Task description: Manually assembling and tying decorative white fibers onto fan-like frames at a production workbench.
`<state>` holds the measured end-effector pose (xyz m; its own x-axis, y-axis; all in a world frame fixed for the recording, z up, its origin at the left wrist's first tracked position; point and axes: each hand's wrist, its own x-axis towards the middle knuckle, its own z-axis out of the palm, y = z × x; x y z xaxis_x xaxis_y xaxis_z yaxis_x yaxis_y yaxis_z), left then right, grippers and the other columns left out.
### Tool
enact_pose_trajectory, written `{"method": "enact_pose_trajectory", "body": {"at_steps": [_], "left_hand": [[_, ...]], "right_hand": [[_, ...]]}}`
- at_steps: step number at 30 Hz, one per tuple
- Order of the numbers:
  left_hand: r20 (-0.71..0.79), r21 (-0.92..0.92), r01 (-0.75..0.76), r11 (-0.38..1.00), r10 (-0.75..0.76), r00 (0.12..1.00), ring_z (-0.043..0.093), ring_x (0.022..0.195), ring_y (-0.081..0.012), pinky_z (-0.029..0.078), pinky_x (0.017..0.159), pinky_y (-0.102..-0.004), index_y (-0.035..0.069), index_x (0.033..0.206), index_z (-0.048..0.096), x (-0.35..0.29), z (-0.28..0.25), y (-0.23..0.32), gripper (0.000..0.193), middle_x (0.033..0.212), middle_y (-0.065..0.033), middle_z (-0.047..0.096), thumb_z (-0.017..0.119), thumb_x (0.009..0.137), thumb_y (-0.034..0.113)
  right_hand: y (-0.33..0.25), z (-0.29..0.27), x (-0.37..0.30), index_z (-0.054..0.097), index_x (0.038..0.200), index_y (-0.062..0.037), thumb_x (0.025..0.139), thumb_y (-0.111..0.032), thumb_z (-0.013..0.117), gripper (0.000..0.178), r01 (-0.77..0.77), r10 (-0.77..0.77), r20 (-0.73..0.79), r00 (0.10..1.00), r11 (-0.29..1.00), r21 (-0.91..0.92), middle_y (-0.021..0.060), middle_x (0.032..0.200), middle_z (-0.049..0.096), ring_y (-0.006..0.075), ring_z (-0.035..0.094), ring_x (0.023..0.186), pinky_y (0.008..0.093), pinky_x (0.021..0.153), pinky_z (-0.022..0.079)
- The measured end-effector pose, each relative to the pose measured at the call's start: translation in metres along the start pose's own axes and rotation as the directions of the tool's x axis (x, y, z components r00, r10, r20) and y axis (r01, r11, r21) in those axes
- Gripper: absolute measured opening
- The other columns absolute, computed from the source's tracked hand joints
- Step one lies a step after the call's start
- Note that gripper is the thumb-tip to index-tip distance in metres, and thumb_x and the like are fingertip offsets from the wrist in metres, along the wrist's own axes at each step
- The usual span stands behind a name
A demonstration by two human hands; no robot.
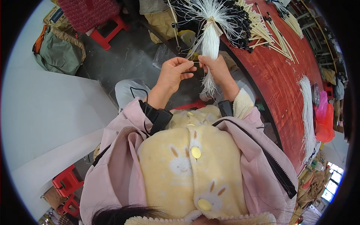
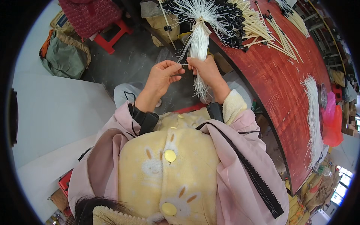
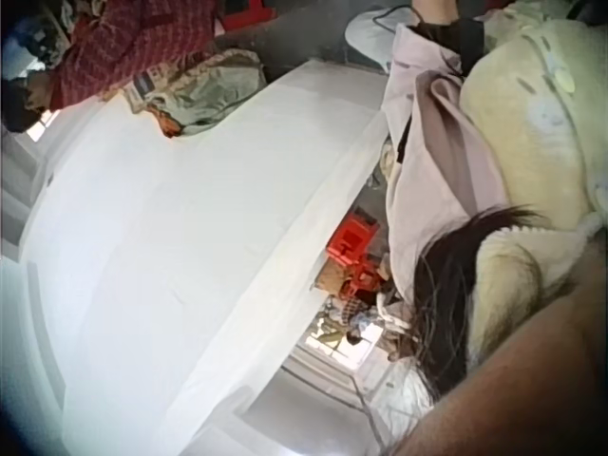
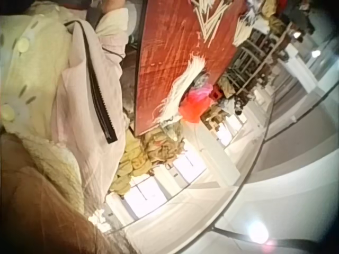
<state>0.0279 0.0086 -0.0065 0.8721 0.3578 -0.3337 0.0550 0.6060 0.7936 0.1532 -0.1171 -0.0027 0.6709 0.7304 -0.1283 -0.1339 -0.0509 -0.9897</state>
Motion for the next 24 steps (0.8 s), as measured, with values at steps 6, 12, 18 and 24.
{"method": "enact_pose_trajectory", "body": {"at_steps": [6,12,18,24], "left_hand": [[-0.039,-0.101,0.068,0.993,-0.072,0.997,0.065,0.076,-0.0167,0.053,0.061,-0.0255,0.004,0.089,0.059,-0.007,-0.001,0.003,0.012,0.085,-0.0059,0.065,0.066,0.084,0.013],[-0.041,-0.138,0.203,0.969,-0.210,0.977,0.065,0.074,-0.0162,0.051,0.058,-0.0254,0.005,0.088,0.059,-0.017,0.004,0.018,0.020,0.083,-0.0060,0.064,0.067,0.083,0.024],[-0.016,0.210,0.112,0.971,-0.111,0.994,0.062,0.067,-0.0127,0.047,0.052,-0.0219,0.007,0.089,0.059,-0.009,0.007,0.013,0.025,0.077,-0.0028,0.061,0.062,0.087,0.032],[0.013,-0.149,0.275,0.950,-0.276,0.961,0.059,0.060,-0.0117,0.043,0.049,-0.0207,0.007,0.088,0.059,-0.008,-0.006,0.003,0.027,0.076,-0.0020,0.060,0.062,0.086,0.034]], "right_hand": [[-0.001,-0.003,0.000,0.059,0.071,-0.0056,0.082,-0.019,0.061,0.018,0.010,-0.009,0.005,1.000,0.998,-0.067,-0.0001,0.063,0.057,0.0065,0.048,0.051,0.0217,0.048,0.037],[-0.005,-0.002,-0.001,0.059,0.070,-0.0059,0.082,-0.019,0.061,0.018,0.007,-0.006,0.016,1.000,0.998,-0.057,-0.0002,0.062,0.056,0.0065,0.049,0.051,0.0215,0.048,0.037],[-0.006,-0.002,-0.002,0.059,0.070,-0.0062,0.082,-0.020,0.061,0.018,0.017,-0.015,0.033,0.999,0.998,-0.066,-0.0001,0.062,0.056,0.0065,0.048,0.050,0.0213,0.049,0.037],[-0.006,-0.002,-0.002,0.059,0.070,-0.0062,0.082,-0.020,0.062,0.019,0.007,-0.005,0.026,1.000,0.998,-0.070,-0.0001,0.062,0.056,0.0065,0.048,0.050,0.0214,0.048,0.037]]}}
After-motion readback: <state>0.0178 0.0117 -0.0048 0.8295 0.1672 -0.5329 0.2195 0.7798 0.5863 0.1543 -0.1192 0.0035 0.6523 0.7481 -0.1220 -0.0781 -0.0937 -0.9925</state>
